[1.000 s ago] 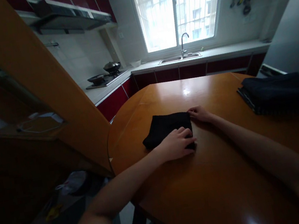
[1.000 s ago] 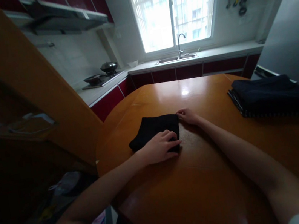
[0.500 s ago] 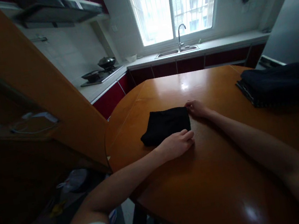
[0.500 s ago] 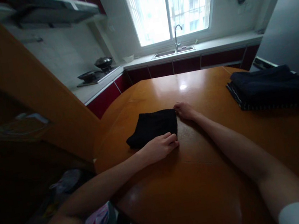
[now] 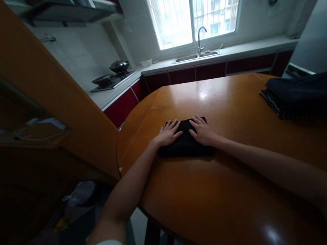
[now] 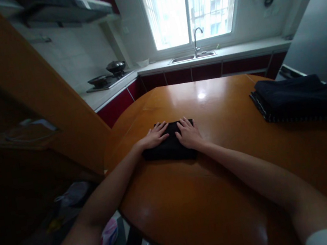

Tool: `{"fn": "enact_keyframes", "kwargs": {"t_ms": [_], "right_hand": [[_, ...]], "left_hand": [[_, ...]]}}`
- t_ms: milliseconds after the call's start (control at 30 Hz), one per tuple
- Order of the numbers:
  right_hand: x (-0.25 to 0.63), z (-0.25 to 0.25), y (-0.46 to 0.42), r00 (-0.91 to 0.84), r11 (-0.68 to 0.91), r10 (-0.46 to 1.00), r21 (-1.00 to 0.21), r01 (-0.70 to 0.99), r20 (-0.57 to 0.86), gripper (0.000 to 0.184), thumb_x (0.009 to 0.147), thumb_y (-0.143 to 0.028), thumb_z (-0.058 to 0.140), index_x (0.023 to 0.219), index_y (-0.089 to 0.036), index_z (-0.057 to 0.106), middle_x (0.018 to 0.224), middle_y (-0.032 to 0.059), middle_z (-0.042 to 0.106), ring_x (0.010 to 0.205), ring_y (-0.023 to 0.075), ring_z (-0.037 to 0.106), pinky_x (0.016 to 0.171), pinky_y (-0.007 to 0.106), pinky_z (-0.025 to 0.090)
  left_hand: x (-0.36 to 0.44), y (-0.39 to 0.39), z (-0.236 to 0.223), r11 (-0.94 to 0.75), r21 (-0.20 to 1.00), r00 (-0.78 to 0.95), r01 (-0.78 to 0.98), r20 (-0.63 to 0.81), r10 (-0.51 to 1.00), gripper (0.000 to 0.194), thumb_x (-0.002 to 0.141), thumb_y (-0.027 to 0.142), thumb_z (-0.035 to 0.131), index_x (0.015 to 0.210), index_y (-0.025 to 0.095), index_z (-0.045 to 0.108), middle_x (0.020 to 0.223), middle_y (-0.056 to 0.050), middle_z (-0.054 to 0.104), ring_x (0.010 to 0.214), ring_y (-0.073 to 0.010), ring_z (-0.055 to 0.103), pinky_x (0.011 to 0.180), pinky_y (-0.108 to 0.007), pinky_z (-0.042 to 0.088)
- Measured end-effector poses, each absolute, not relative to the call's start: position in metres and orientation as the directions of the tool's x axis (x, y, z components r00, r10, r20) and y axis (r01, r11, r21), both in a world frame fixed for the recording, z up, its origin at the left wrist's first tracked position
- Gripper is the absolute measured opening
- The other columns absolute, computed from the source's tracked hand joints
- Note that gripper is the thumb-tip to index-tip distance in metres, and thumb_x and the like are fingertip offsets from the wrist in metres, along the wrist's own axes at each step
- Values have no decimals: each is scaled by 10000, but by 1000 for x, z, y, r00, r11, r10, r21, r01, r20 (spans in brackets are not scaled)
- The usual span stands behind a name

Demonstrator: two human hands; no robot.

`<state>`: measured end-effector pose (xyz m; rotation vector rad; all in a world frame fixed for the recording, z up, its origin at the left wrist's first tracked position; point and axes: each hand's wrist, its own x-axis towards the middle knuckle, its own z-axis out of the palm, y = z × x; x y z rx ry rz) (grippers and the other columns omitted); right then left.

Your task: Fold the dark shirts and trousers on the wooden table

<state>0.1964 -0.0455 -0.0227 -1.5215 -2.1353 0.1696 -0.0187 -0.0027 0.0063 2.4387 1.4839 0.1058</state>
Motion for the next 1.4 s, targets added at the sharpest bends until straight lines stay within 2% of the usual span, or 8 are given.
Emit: {"fn": "enact_keyframes", "kwargs": {"t_ms": [133,333,567,733,900,1167,1267,1400], "right_hand": [[215,-25,-36,-98,220,958,-470,855,269,614,1034,-426,387,1519,-52,433,1633,213,325,1539,328,234,1236,516,200],[245,-5,-29,138,-35,984,-642,766,112,432,978,-408,515,1210,-83,679,1122,219,736,1032,317,713,883,369,539],[229,-2,-28,129,-73,991,-638,766,42,409,789,-549,751,854,-147,719,883,162,738,908,314,712,703,329,538],[232,-7,-19,176,-176,979,-857,484,-102,228,681,-298,829,758,-158,667,677,49,654,749,224,671,557,242,486],[232,-2,-31,117,-134,988,-934,331,-101,123,803,-265,682,832,-148,663,834,85,726,734,186,680,566,236,516],[291,21,-58,30,281,959,-959,36,282,385,780,-351,686,1123,-186,637,1111,84,739,1020,251,690,895,376,566],[330,35,-73,96,407,905,-908,98,415,432,781,-399,703,1157,-202,621,1145,84,725,1072,271,670,938,413,545],[381,54,-98,262,496,811,-853,166,523,392,754,-394,754,1082,-236,611,1065,42,719,1022,257,667,910,408,541]], "left_hand": [[-42,9,-2,-180,418,226,890,-62,972,676,980,512,486,1554,168,388,1667,-176,255,1553,-351,192,1222,-532,186],[-60,9,14,-84,579,140,811,-52,989,443,847,429,699,1165,121,691,1108,-158,731,1024,-275,689,813,-308,517],[-58,5,23,103,635,99,765,-275,956,268,666,347,853,721,136,697,676,-49,676,624,-181,613,546,-260,399],[-57,1,26,163,683,101,712,-329,939,289,658,357,863,765,142,702,760,-75,726,694,-215,669,563,-265,444],[-47,-7,23,173,863,167,475,-282,945,305,678,235,846,920,137,687,980,-102,759,872,-231,719,717,-279,552],[23,-19,19,-99,994,104,46,94,990,892,876,481,749,1556,241,224,1279,-141,693,1100,-255,711,920,-382,593],[58,-21,36,-307,951,201,-34,307,930,1024,896,476,731,1606,324,9,1330,-107,670,1168,-255,684,992,-400,563],[115,-28,58,-471,875,255,-115,484,837,984,918,418,714,1615,341,25,1385,-95,627,1245,-244,631,1059,-392,512]]}}
